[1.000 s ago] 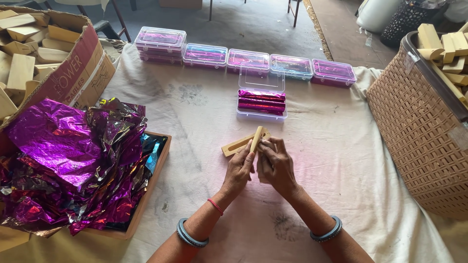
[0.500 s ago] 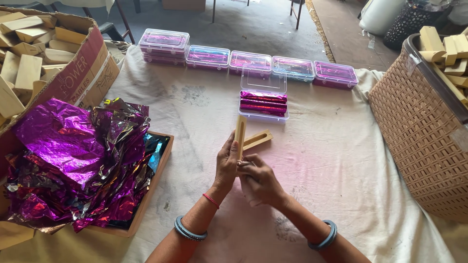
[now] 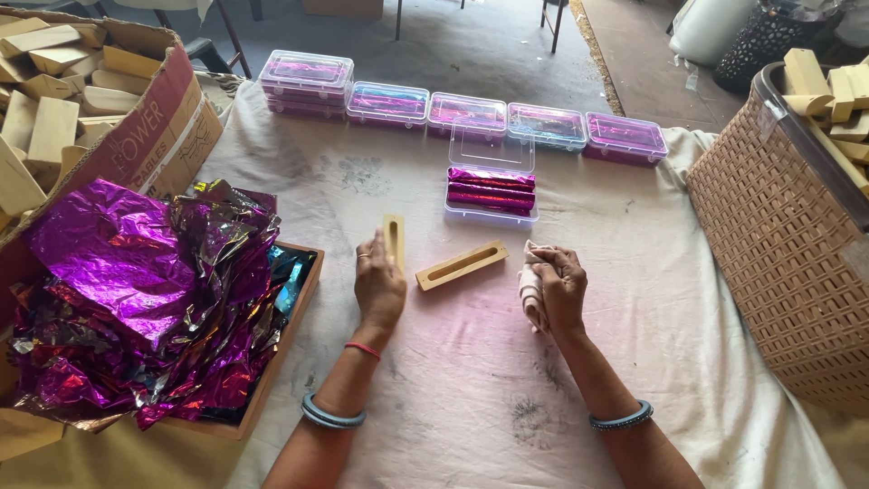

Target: The person wipes a small wooden block with a cloth, then wraps it in a sheet of shiny purple foil. They roll the foil around the block using a cylindrical wooden tool to create a tight package. The wrapped item is placed into a clear plastic container, and the process is repeated with another wooden block.

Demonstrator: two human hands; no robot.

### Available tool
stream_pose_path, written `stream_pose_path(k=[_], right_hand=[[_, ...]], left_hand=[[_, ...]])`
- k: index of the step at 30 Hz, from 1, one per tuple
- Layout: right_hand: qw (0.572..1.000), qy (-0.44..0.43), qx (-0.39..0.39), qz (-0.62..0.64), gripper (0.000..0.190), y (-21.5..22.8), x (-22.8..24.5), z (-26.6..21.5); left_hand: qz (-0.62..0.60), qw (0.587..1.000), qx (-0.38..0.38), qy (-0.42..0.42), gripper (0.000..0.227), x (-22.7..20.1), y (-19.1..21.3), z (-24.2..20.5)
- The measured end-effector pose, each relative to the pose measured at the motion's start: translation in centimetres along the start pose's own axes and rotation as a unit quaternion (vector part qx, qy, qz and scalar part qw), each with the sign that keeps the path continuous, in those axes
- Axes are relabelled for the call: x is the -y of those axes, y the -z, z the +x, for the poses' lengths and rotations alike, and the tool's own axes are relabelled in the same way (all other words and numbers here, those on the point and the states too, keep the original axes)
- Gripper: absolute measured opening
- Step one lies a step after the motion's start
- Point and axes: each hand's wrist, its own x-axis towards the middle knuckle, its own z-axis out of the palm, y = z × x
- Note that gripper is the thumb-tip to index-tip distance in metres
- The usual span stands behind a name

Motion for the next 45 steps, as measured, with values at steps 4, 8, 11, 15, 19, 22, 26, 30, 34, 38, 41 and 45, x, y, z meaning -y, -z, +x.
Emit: stream_pose_path(k=[4, 8, 11, 15, 19, 22, 26, 30, 34, 38, 41, 45], right_hand=[[1.0, -0.017, -0.003, -0.012, 0.022, -0.1, 0.9, -0.1], [0.999, 0.011, 0.018, -0.043, 0.021, -0.6, 2.0, -0.7], [0.993, 0.058, 0.047, -0.088, 0.021, -1.1, 3.1, -1.1], [0.976, 0.082, 0.102, -0.175, 0.022, -1.3, 3.7, -1.3], [0.87, 0.228, 0.137, -0.415, 0.013, -1.1, 3.1, -1.1], [0.858, 0.175, 0.19, -0.444, 0.013, -2.0, 2.2, -1.5], [0.831, 0.297, 0.281, -0.378, 0.013, -4.8, 1.8, -3.5], [0.815, 0.379, 0.306, -0.313, 0.018, -5.4, 4.7, -3.8], [0.806, 0.323, 0.319, -0.38, 0.015, -1.9, 4.5, -1.1], [0.793, 0.204, 0.266, -0.509, 0.011, -0.2, 4.1, 0.0], [0.791, 0.234, 0.263, -0.501, 0.009, -2.0, 1.7, -1.0], [0.751, 0.373, 0.299, -0.455, 0.008, -6.6, 1.0, -3.6]], left_hand=[[0.191, 0.938, -0.111, -0.267, 0.072, -3.6, 1.6, -1.4], [0.228, 0.942, 0.096, -0.227, 0.081, -3.7, 0.3, -2.6], [0.242, 0.94, 0.112, -0.211, 0.062, -3.2, 0.3, -2.7], [0.219, 0.921, 0.174, -0.273, 0.042, -3.9, 0.5, -2.8], [0.174, 0.922, 0.175, -0.297, 0.045, -2.6, -1.6, -3.6], [0.151, 0.93, 0.186, -0.277, 0.048, -3.1, -1.0, -3.5], [0.12, 0.932, 0.167, -0.297, 0.037, -3.0, -0.5, -3.6], [0.093, 0.938, 0.15, -0.297, 0.03, -1.8, -1.6, -3.5], [0.105, 0.938, 0.183, -0.275, 0.042, -3.9, 0.4, -3.6], [0.103, 0.94, 0.193, -0.26, 0.048, -4.5, 0.7, -3.5], [0.107, 0.939, 0.187, -0.269, 0.047, -4.2, 0.1, -3.6], [0.12, 0.939, 0.17, -0.273, 0.026, -1.6, -1.7, -3.5]])
